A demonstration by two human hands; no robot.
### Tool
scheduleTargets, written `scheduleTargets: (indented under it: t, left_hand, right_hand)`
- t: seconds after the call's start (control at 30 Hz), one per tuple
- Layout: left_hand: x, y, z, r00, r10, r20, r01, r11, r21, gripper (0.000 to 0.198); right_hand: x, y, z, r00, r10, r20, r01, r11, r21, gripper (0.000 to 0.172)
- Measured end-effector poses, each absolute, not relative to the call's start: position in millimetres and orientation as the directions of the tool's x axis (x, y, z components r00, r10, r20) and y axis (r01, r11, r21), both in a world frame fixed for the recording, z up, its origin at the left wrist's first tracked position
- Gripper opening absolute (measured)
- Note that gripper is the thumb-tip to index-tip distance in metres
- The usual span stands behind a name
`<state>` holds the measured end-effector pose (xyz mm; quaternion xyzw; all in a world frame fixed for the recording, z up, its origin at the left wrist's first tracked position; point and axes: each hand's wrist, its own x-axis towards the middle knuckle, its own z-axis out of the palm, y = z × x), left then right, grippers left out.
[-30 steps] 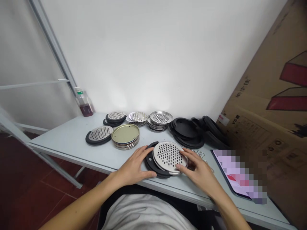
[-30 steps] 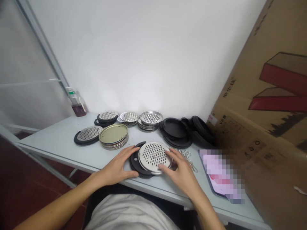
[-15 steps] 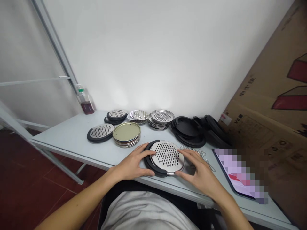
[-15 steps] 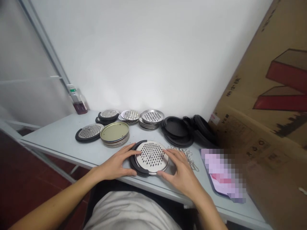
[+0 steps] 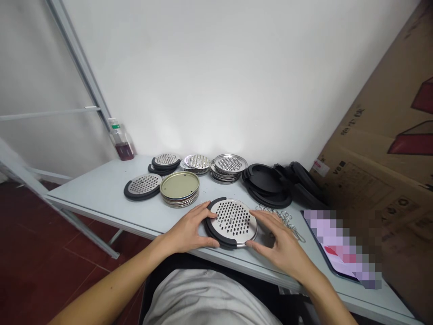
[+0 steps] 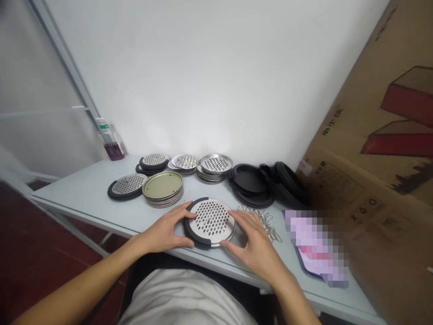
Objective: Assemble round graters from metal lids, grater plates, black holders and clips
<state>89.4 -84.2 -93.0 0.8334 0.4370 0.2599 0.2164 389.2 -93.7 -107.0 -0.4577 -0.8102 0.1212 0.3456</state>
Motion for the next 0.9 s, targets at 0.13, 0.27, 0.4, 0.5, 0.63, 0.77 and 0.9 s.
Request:
scheduleTargets:
  t: [0.13, 0.27, 0.4, 0.5, 0.63, 0.77, 0.9]
  left_hand:
    - [91, -84, -93, 0.474, 0.846, 0.245, 0.618, -0.518, 0.592, 0.071]
    - [91, -85, -92, 0.469, 0.852, 0.234, 0.630, -0.508, 0.587, 0.070]
    - [92, -86, -91, 0.467, 0.849, 0.249, 0.621, -0.515, 0.591, 0.068]
    - [93, -86, -93, 0.490, 0.834, 0.253, 0.629, -0.539, 0.560, 0.075]
    - [95, -87, -98, 0.497, 0.832, 0.247, 0.671, -0.549, 0.499, 0.091]
    - [96, -87, -101, 0.488, 0.824, 0.288, 0.688, -0.566, 0.454, 0.089]
    - [98, -87, -103, 0.498, 0.787, 0.365, 0.685, -0.615, 0.390, 0.086]
  right_hand:
    - [386, -94, -105, -0.352, 0.828, 0.437, 0.651, 0.552, -0.522, 0.060]
    - [386, -94, -104, -0.350, 0.833, 0.427, 0.654, 0.544, -0.525, 0.061]
    - [387, -94, -106, -0.340, 0.835, 0.433, 0.660, 0.540, -0.523, 0.060]
    - [387, -95, -108, -0.342, 0.832, 0.437, 0.667, 0.543, -0.511, 0.061]
    - [388, -97, -110, -0.362, 0.822, 0.440, 0.663, 0.559, -0.498, 0.062]
    - [389, -99, -110, -0.396, 0.810, 0.432, 0.650, 0.580, -0.492, 0.070]
    - [389, -98, -110, -0.407, 0.811, 0.419, 0.645, 0.580, -0.497, 0.079]
